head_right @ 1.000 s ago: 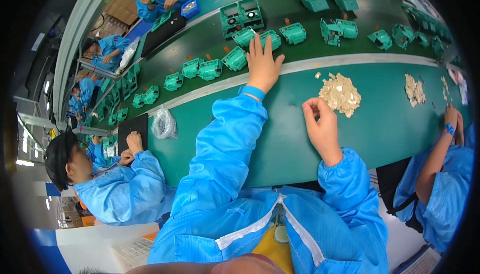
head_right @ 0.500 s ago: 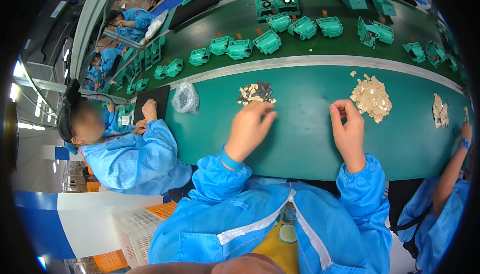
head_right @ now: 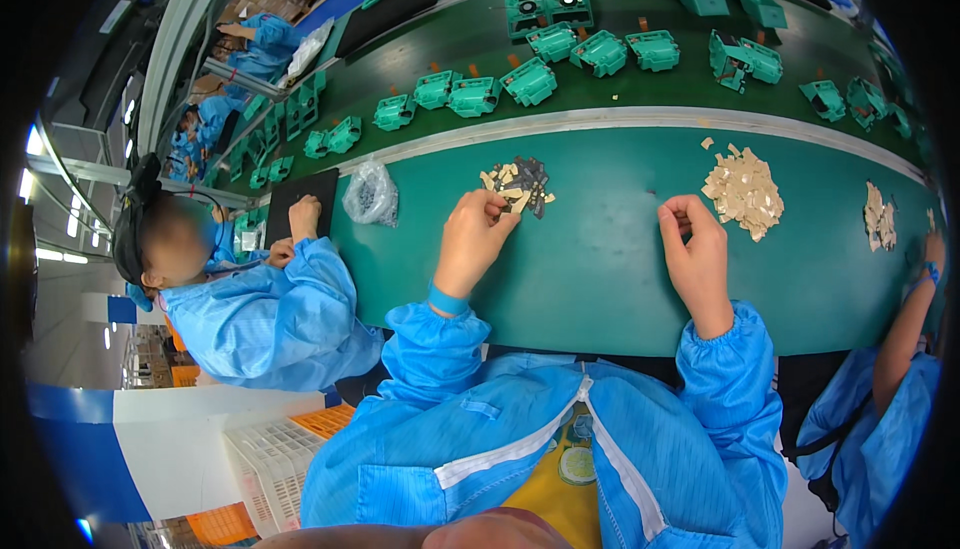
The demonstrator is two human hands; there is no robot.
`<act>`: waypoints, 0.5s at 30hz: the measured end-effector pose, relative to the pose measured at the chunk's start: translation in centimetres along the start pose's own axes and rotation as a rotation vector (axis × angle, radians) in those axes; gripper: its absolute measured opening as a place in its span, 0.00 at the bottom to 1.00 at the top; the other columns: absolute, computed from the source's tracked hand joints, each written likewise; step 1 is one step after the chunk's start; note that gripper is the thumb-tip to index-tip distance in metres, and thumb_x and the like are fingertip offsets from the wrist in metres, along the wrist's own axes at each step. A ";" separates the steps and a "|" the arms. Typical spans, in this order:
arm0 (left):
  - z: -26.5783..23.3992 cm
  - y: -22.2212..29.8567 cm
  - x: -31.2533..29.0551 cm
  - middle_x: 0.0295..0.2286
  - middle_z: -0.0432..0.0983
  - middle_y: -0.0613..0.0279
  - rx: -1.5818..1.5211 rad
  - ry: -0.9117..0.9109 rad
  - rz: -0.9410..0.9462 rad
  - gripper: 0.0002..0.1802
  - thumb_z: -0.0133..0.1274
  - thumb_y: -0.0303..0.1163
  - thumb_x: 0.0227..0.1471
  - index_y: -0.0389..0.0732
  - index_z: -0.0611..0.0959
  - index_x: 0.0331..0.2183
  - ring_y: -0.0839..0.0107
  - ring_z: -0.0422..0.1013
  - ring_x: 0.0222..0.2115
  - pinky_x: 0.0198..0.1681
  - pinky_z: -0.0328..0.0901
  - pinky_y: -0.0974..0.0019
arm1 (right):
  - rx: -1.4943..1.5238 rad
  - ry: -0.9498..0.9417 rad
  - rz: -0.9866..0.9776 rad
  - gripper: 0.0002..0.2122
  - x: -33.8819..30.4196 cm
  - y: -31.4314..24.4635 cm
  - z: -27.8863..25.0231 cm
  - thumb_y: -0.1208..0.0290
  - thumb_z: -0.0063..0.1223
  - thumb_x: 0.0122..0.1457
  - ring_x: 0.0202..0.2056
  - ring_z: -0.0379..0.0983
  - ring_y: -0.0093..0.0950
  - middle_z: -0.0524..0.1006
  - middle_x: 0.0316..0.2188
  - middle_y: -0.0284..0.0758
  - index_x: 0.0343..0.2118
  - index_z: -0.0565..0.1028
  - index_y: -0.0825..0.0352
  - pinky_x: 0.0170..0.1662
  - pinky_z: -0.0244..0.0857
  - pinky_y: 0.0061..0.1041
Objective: The person assembles small green plastic housing components and metallic parts by hand on an electronics factory assembly line.
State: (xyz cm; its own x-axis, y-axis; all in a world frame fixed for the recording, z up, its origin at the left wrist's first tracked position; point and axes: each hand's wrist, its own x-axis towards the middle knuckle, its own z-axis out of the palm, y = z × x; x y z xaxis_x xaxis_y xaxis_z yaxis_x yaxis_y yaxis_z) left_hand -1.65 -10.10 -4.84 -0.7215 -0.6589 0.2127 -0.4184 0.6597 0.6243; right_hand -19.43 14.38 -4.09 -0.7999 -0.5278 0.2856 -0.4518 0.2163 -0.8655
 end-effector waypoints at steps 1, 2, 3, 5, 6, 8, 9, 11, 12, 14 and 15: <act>0.0 0.5 0.1 0.30 0.78 0.54 0.008 0.037 -0.004 0.11 0.64 0.34 0.52 0.36 0.84 0.33 0.56 0.76 0.29 0.34 0.71 0.57 | 0.001 0.000 0.002 0.05 0.0 0.0 -0.1 0.75 0.56 0.65 0.28 0.74 0.24 0.80 0.28 0.37 0.37 0.76 0.73 0.35 0.69 0.24; 0.4 0.6 0.2 0.30 0.78 0.54 0.010 0.035 -0.004 0.11 0.64 0.34 0.52 0.36 0.84 0.33 0.56 0.76 0.29 0.34 0.71 0.57 | 0.000 -0.006 0.002 0.05 0.0 0.1 -0.1 0.76 0.55 0.64 0.28 0.74 0.24 0.80 0.28 0.37 0.37 0.77 0.73 0.35 0.69 0.24; 0.7 0.8 0.4 0.29 0.78 0.54 0.060 0.027 0.009 0.11 0.64 0.34 0.52 0.36 0.84 0.32 0.57 0.76 0.29 0.34 0.71 0.57 | 0.000 -0.014 0.000 0.05 0.0 0.1 -0.2 0.76 0.55 0.64 0.28 0.74 0.24 0.79 0.28 0.37 0.37 0.77 0.73 0.35 0.69 0.24; 0.8 0.9 0.4 0.28 0.78 0.54 0.113 0.018 0.019 0.10 0.64 0.34 0.52 0.36 0.84 0.32 0.57 0.76 0.29 0.33 0.71 0.58 | 0.008 -0.026 -0.013 0.04 -0.1 0.0 -0.1 0.77 0.55 0.64 0.29 0.74 0.24 0.79 0.29 0.37 0.37 0.77 0.73 0.35 0.69 0.24; 0.6 1.4 0.6 0.28 0.79 0.53 0.087 -0.009 -0.005 0.10 0.64 0.33 0.52 0.36 0.85 0.31 0.58 0.77 0.29 0.33 0.71 0.59 | 0.008 -0.024 -0.025 0.04 -0.2 -0.1 -0.3 0.77 0.55 0.64 0.29 0.74 0.24 0.79 0.29 0.37 0.37 0.77 0.73 0.35 0.70 0.24; -0.1 2.3 0.8 0.28 0.80 0.53 0.060 -0.043 -0.020 0.10 0.63 0.33 0.52 0.36 0.85 0.31 0.59 0.78 0.29 0.33 0.71 0.60 | 0.010 -0.008 -0.021 0.04 -0.1 -0.2 -0.7 0.78 0.56 0.63 0.29 0.74 0.24 0.79 0.29 0.37 0.36 0.77 0.72 0.36 0.70 0.24; -0.7 2.8 0.9 0.30 0.82 0.52 0.029 -0.088 -0.070 0.09 0.63 0.32 0.53 0.35 0.85 0.31 0.62 0.79 0.30 0.34 0.71 0.62 | 0.017 -0.007 -0.018 0.03 0.0 -0.2 -0.8 0.78 0.56 0.63 0.29 0.74 0.24 0.79 0.29 0.37 0.36 0.77 0.72 0.36 0.70 0.24; -1.1 3.5 1.1 0.31 0.83 0.52 0.000 -0.142 -0.114 0.09 0.63 0.31 0.54 0.35 0.85 0.30 0.65 0.80 0.31 0.34 0.72 0.64 | 0.030 -0.018 -0.004 0.03 0.1 -0.2 -1.1 0.78 0.56 0.62 0.30 0.74 0.24 0.79 0.29 0.36 0.37 0.77 0.72 0.37 0.70 0.24; -1.0 3.6 1.3 0.33 0.84 0.53 -0.088 -0.150 -0.154 0.08 0.62 0.30 0.56 0.34 0.86 0.33 0.68 0.80 0.32 0.35 0.72 0.66 | 0.045 -0.033 0.001 0.04 0.2 -0.2 -1.1 0.78 0.57 0.62 0.30 0.75 0.23 0.80 0.29 0.36 0.37 0.77 0.72 0.37 0.70 0.23; -0.5 4.6 1.5 0.34 0.85 0.55 -0.175 -0.168 -0.184 0.08 0.62 0.30 0.57 0.34 0.86 0.35 0.71 0.80 0.33 0.37 0.72 0.68 | 0.137 -0.077 0.032 0.04 0.3 -0.3 -1.0 0.78 0.58 0.62 0.31 0.75 0.23 0.80 0.29 0.35 0.38 0.78 0.72 0.38 0.70 0.23; 0.2 5.6 1.3 0.35 0.85 0.57 -0.501 -0.224 -0.183 0.09 0.61 0.29 0.59 0.33 0.86 0.38 0.73 0.80 0.34 0.38 0.73 0.69 | 0.226 -0.126 0.059 0.05 0.2 -0.5 -1.1 0.78 0.59 0.61 0.32 0.76 0.22 0.80 0.29 0.34 0.39 0.78 0.72 0.39 0.71 0.22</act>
State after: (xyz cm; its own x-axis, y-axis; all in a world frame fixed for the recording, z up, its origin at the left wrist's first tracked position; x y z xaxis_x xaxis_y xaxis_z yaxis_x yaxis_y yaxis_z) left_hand -5.00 -7.19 -1.22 -0.7841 -0.6175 -0.0627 -0.2746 0.2546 0.9273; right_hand -19.80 15.03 -3.13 -0.7603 -0.6210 0.1907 -0.2950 0.0685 -0.9531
